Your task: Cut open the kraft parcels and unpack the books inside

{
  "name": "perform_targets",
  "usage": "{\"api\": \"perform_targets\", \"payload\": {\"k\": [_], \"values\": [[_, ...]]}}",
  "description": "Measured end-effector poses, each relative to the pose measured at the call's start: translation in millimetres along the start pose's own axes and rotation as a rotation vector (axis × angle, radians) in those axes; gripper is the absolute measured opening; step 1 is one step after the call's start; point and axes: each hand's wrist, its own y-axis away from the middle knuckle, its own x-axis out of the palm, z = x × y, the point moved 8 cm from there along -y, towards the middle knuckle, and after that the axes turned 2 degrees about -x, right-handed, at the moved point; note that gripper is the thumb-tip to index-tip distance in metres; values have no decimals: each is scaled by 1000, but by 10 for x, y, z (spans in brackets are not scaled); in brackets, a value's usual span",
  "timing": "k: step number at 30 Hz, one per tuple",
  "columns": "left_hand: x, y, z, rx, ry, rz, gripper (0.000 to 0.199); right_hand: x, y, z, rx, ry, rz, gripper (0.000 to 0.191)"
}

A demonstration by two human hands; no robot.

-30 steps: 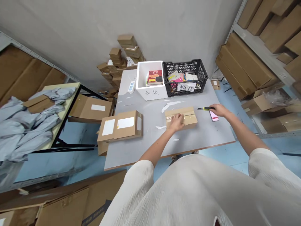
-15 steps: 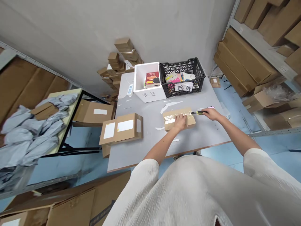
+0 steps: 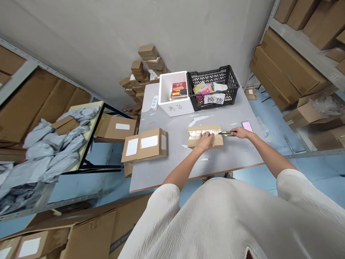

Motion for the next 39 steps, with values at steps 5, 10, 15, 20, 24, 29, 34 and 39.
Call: {"api": "perform_targets", "payload": {"k": [5,10,15,20,24,29,34,39], "values": [[7,4,-6,-4,6,-17,76,105,144,-63,34,-156,106,39],[16,-12,-7,1,1,-21,75,18,139,82,-6,-21,-60,35],[37,9,10,9,-3,-30,84,42,126,56,39,-3,-55,25],[-50,33,38,-19,87,-92,83,77,253,-156,107,-174,-87,18],[-132,-91,54,-87,97,-142,57,73,362,-188,131,-310,-167,18],[-165,-320,64,-107,91,-203,62,44,441,2,66,-190,-219,29],[-112,-486,113,-99,76,-123,71,89,439,224,-57,138,-233,35],[-124,-490,111,-90,93,-121,67,152,367,246,-30,258,-244,40]]}}
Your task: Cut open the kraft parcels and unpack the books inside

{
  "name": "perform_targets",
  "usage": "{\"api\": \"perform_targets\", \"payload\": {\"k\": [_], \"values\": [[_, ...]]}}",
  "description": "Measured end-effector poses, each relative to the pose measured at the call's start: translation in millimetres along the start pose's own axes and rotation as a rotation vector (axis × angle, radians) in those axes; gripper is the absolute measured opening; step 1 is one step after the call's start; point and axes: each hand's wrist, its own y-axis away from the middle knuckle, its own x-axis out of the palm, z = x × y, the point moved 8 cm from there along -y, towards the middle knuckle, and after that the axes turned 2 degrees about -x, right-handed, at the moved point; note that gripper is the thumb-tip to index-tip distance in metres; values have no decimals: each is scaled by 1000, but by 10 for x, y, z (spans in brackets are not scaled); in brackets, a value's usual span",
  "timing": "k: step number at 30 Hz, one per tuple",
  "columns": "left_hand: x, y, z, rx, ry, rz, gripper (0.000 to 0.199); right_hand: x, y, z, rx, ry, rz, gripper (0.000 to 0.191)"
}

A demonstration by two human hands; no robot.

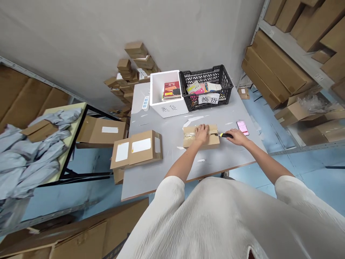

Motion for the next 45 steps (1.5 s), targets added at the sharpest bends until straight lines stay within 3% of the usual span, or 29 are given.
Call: {"api": "perform_targets", "payload": {"k": [7,14,17,21,25,30,38,45], "values": [[103,111,28,-22,-4,-32,69,23,-12,-7,5,2,-83,42],[142,124,31,-9,15,-31,70,-98,37,-378,170,-39,-240,47],[107,163,37,-17,39,-29,71,-112,-48,-409,195,-83,-248,47],[61,375,83,13,25,-2,75,-80,-396,-209,149,-206,-220,43],[10,665,223,16,-36,4,89,-27,-885,158,43,-288,-199,36],[-123,794,426,-98,-48,-87,76,132,-1193,488,-20,-245,-71,30],[-120,777,748,-249,-25,3,35,133,-850,375,114,-246,-83,36],[-259,607,811,-328,-29,3,40,423,-515,597,47,-502,-38,33]]}}
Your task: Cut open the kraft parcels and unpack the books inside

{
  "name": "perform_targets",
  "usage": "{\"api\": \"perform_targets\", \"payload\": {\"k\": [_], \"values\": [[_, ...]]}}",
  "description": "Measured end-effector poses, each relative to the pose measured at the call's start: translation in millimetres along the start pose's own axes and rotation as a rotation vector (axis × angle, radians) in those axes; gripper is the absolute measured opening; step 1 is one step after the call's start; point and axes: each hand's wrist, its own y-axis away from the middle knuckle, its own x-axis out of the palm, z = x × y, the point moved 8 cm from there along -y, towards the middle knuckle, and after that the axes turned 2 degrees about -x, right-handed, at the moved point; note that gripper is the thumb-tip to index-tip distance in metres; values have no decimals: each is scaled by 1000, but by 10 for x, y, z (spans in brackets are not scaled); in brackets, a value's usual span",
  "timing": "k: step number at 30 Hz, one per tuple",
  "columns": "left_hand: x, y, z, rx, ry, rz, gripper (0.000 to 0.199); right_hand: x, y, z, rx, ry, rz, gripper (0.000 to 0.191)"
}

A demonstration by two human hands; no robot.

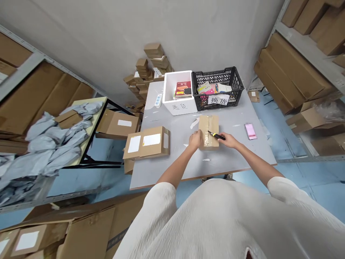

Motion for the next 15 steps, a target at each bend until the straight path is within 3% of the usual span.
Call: {"api": "perform_targets", "payload": {"k": [4,6,11,15], "values": [[-68,-9,-256,11,28,-115,36,-78,-112,-105,0,-79,-71,32],[-32,11,-441,39,60,-137,48,-205,-243,-208,28,-79,-136,31],[209,58,-784,24,61,-75,92,-383,-558,-372,68,-65,-224,29],[333,91,-847,43,4,-26,99,-347,-650,-377,6,-81,-226,28]]}}
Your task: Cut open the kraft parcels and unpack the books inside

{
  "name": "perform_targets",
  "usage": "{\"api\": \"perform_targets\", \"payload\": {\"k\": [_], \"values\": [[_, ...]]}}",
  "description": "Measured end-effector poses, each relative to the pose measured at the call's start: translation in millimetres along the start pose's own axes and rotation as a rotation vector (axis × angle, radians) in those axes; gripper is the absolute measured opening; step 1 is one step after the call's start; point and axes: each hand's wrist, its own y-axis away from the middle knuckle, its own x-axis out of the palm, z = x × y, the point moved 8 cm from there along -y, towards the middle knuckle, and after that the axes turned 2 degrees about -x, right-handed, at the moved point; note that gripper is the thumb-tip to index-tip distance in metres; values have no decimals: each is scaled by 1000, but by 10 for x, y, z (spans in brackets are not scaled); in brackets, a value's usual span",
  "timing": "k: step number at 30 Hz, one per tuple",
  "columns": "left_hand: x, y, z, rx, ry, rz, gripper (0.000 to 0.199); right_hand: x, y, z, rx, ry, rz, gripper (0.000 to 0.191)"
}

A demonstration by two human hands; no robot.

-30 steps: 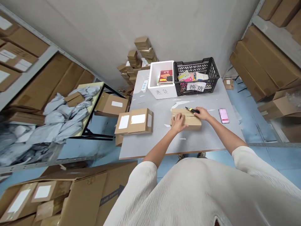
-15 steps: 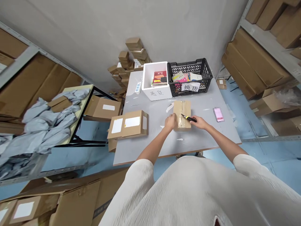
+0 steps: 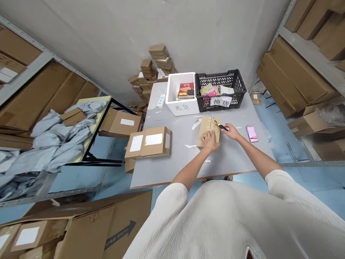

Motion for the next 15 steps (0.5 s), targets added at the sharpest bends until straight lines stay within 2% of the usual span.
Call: {"api": "perform_targets", "payload": {"k": [6,9,12,15], "values": [[-60,44,196,175,-85,136,107,-49,85,-123,48,-35,-60,32],[-121,56,309,288,-152,175,114,-8,182,-152,84,-115,-14,36],[-153,38,340,314,-149,157,105,54,314,-138,112,-183,29,40],[-153,17,275,289,-109,99,90,56,454,-125,145,-229,27,40]]}}
